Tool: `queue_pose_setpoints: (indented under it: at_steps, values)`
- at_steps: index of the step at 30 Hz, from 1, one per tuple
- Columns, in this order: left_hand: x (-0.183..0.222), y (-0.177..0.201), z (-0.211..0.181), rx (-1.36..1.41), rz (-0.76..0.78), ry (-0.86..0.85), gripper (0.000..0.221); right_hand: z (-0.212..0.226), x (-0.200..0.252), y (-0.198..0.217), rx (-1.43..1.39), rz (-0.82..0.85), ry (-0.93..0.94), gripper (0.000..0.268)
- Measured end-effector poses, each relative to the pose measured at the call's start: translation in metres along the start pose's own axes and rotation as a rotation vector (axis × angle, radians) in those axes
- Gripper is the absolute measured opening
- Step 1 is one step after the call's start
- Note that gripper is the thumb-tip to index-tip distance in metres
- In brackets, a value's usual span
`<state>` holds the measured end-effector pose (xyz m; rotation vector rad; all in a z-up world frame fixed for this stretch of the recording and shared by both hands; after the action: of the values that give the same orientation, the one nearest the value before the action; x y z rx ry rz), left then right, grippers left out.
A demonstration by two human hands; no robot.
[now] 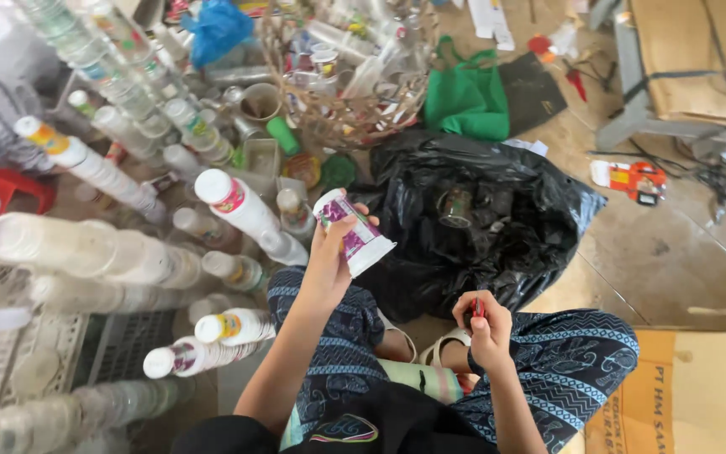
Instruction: The person removes plastic labels and rings from used plastic cups using a utility knife for recycling.
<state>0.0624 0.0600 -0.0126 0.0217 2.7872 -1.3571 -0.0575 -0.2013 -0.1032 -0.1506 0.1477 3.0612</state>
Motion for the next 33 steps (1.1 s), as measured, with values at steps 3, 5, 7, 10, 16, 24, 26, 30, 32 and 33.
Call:
queue_pose_setpoints:
  at_steps: [3,5,7,10,16,24,26,30,32,33]
  values:
    - [0.001,0.024,0.027,0.044,-0.055,0.107,0.038,-0.01,0.012,-0.003,-0.029,-0.049,-0.054,0.058]
    - [0.009,0.036,0.05,0.069,-0.145,0.269,0.035,-0.013,0.02,-0.004,0.002,-0.051,-0.102,0.058]
    - [0.018,0.038,0.062,0.056,-0.174,0.362,0.034,-0.005,0.03,-0.003,0.058,-0.047,-0.099,0.057]
    - [0.023,0.052,0.086,0.059,-0.189,0.421,0.032,0.001,0.038,0.011,0.169,-0.012,-0.061,0.056]
    - [0.056,0.051,0.097,0.114,-0.221,0.18,0.041,-0.001,0.04,0.077,0.158,0.031,-0.154,0.047]
    - [0.103,0.09,0.098,0.077,-0.38,0.186,0.049,-0.024,-0.007,0.117,0.004,0.09,-0.197,0.031]
    - [0.098,0.098,0.096,0.141,-0.306,0.108,0.044,-0.014,-0.011,0.113,0.014,0.072,-0.174,0.029]
    - [0.09,0.058,0.067,0.097,-0.293,0.121,0.043,-0.004,-0.009,0.089,0.03,0.035,-0.165,0.029]
    - [0.091,0.058,0.057,-0.012,-0.268,0.179,0.045,-0.009,-0.006,0.074,0.015,0.059,-0.149,0.025]
    - [0.09,0.069,0.055,-0.019,-0.254,0.178,0.045,-0.008,-0.003,0.066,0.009,0.048,-0.138,0.025]
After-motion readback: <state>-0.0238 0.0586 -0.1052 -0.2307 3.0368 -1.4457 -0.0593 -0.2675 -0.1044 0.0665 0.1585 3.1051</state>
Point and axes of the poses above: each hand's wrist, its own x-axis away from the middle knuckle, its own y-axis out of the back of the hand, z = x × y, the point moved 2 cm from there along -x, towards the middle knuckle, and after that the axes turned 13 degrees about -y, right-handed, at the moved point
